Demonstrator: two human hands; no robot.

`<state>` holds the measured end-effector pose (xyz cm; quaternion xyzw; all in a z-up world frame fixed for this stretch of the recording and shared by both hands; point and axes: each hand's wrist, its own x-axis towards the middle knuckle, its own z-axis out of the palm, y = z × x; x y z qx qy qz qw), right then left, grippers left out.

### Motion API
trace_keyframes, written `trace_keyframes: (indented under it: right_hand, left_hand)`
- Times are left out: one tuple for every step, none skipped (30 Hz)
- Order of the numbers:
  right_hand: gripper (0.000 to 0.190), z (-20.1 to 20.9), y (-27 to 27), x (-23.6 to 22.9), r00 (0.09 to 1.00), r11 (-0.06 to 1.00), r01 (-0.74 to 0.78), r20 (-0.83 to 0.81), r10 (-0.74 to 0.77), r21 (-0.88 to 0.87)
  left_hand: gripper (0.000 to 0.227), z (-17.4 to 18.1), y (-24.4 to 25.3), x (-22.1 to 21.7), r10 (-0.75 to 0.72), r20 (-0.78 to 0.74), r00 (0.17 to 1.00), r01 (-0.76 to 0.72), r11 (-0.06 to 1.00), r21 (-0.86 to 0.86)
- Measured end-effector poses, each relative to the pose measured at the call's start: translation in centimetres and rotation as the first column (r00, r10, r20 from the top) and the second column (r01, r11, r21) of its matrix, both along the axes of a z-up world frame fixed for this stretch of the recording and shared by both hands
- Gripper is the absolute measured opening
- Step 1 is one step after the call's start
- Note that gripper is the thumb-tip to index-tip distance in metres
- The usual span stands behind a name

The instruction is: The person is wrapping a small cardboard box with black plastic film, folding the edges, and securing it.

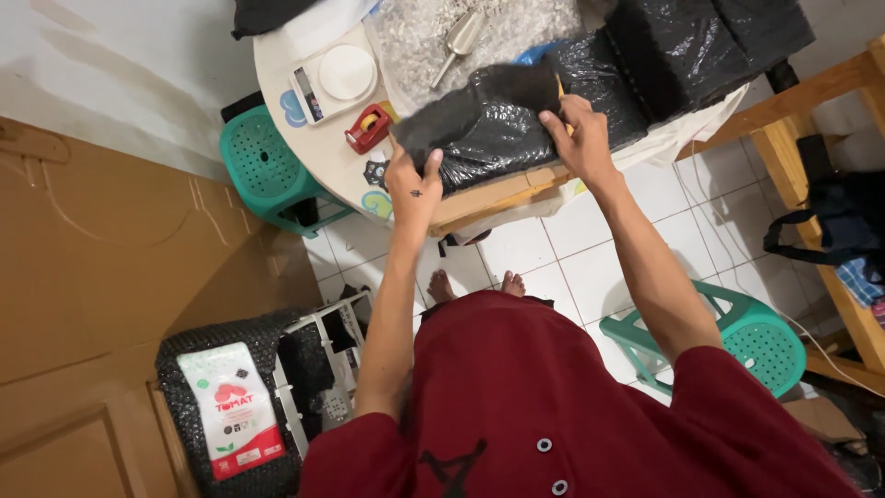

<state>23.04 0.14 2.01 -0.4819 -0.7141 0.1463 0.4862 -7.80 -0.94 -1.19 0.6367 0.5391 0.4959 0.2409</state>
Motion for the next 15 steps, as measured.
trace_keyframes:
  right_hand:
    - [0.024,-0.3,0.2,0.0,1.0,1.0,-0.001,0.0,0.001,0.001]
    - [0.024,-0.5,0.3,0.0,1.0,1.0,0.011,0.007,-0.011,0.003]
    - [0.024,-0.8,0.4,0.0,1.0,1.0,0.021,0.013,-0.021,0.004]
    - [0.024,-1.6,0.5,0.4,1.0,1.0,0.019,0.012,-0.019,0.004]
    - [0.024,-2.4,0.8,0.9,0.999,0.999,0.041,0.034,-0.04,-0.003]
    - [0.024,-3.1,1.1,1.3,0.996,0.998,0.062,0.056,-0.062,-0.009]
    - [0.024,-2.9,1.0,1.2,0.997,0.998,0.059,0.054,-0.058,-0.006]
    - [0.022,-2.7,0.9,1.0,0.995,0.997,0.071,0.067,-0.069,-0.027]
    - [0.02,-2.5,0.7,1.0,0.993,0.995,0.085,0.081,-0.081,-0.047]
    - [0.02,-1.4,0.4,0.5,0.994,0.995,0.084,0.08,-0.08,-0.046]
    - [0.018,-0.3,0.1,0.0,0.992,0.993,0.099,0.091,-0.093,-0.063]
    - [0.017,0.8,-0.2,-0.5,0.989,0.99,0.114,0.102,-0.106,-0.08]
    - [0.017,0.5,-0.1,-0.5,0.989,0.99,0.114,0.101,-0.106,-0.08]
    - [0.017,0.2,0.0,-0.6,0.984,0.987,0.135,0.127,-0.123,-0.087]
    - [0.018,-0.2,0.1,-0.6,0.978,0.983,0.157,0.153,-0.141,-0.095]
  left_hand:
    - [0.036,0.0,0.3,0.0,0.001,0.0,1.0,-0.001,1.0,0.001]
    - [0.032,0.0,0.6,0.0,0.042,-0.131,0.991,-0.034,0.997,0.063]
    - [0.029,-0.1,0.8,0.0,0.091,-0.257,0.962,-0.059,0.99,0.128]
    - [0.029,2.1,0.4,-0.1,0.092,-0.258,0.962,-0.061,0.99,0.128]
    - [0.032,4.2,0.2,-0.2,0.092,-0.31,0.946,-0.035,0.982,0.186]
    - [0.035,6.4,-0.1,-0.3,0.096,-0.361,0.928,-0.006,0.97,0.243]
    - [0.035,6.4,-0.2,-0.8,0.1,-0.362,0.927,-0.009,0.969,0.246]
    - [0.038,6.4,-0.2,-1.3,0.01,-0.306,0.952,0.05,0.981,0.187]
    - [0.041,6.4,-0.2,-1.6,-0.081,-0.242,0.967,0.116,0.985,0.132]
    - [0.041,6.8,-0.2,-1.5,-0.08,-0.243,0.967,0.115,0.984,0.133]
    - [0.047,7.1,-0.2,-1.4,-0.117,-0.212,0.97,0.137,0.987,0.083]
    - [0.052,7.4,-0.1,-1.3,-0.152,-0.178,0.972,0.16,0.986,0.033]
    - [0.052,7.8,0.1,-1.3,-0.152,-0.179,0.972,0.16,0.986,0.033]
    - [0.052,8.2,0.3,-1.3,-0.157,-0.141,0.977,0.169,0.983,0.073]
    - [0.052,8.6,0.5,-1.2,-0.166,-0.102,0.981,0.177,0.978,0.112]
